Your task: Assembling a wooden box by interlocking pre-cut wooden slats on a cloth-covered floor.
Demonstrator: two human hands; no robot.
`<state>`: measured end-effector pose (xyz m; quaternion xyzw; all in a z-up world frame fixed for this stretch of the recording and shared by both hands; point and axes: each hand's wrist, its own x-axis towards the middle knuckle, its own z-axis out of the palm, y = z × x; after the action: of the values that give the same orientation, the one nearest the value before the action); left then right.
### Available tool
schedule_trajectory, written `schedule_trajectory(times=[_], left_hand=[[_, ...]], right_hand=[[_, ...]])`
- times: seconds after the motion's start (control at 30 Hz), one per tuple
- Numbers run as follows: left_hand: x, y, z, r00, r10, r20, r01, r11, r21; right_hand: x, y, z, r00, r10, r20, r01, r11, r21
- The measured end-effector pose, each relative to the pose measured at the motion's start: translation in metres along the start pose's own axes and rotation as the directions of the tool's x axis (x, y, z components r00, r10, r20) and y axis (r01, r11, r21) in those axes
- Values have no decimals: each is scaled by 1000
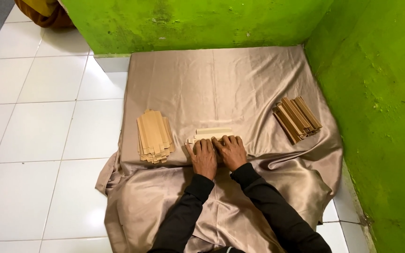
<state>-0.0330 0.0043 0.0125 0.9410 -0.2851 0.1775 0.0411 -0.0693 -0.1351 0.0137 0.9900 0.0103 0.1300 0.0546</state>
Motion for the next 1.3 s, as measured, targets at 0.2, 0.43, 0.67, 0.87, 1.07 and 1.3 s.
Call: schedule_trajectory(times=[0.2,0.43,0.67,0.87,1.07,1.3], left_hand=[[11,2,4,992,-128,14,128,990,-65],[23,4,-14,978,-207,-31,196,959,-207],[50,-18,11,953,5,303,149,865,-480],[68,-35,35,939,248,239,-53,791,-610],[60,-47,26,978,175,114,-27,648,-761],[54,-57,-5,997,67,-36,-75,785,-615]], right_hand=[[9,13,5,987,153,-59,-144,981,133],[-14,1,-13,929,341,142,-369,871,324],[-23,13,-59,985,48,165,-143,763,631],[-8,42,-47,991,8,131,-59,919,390],[-2,35,-40,996,-90,14,84,963,255],[8,32,-16,992,66,-108,-47,985,168]])
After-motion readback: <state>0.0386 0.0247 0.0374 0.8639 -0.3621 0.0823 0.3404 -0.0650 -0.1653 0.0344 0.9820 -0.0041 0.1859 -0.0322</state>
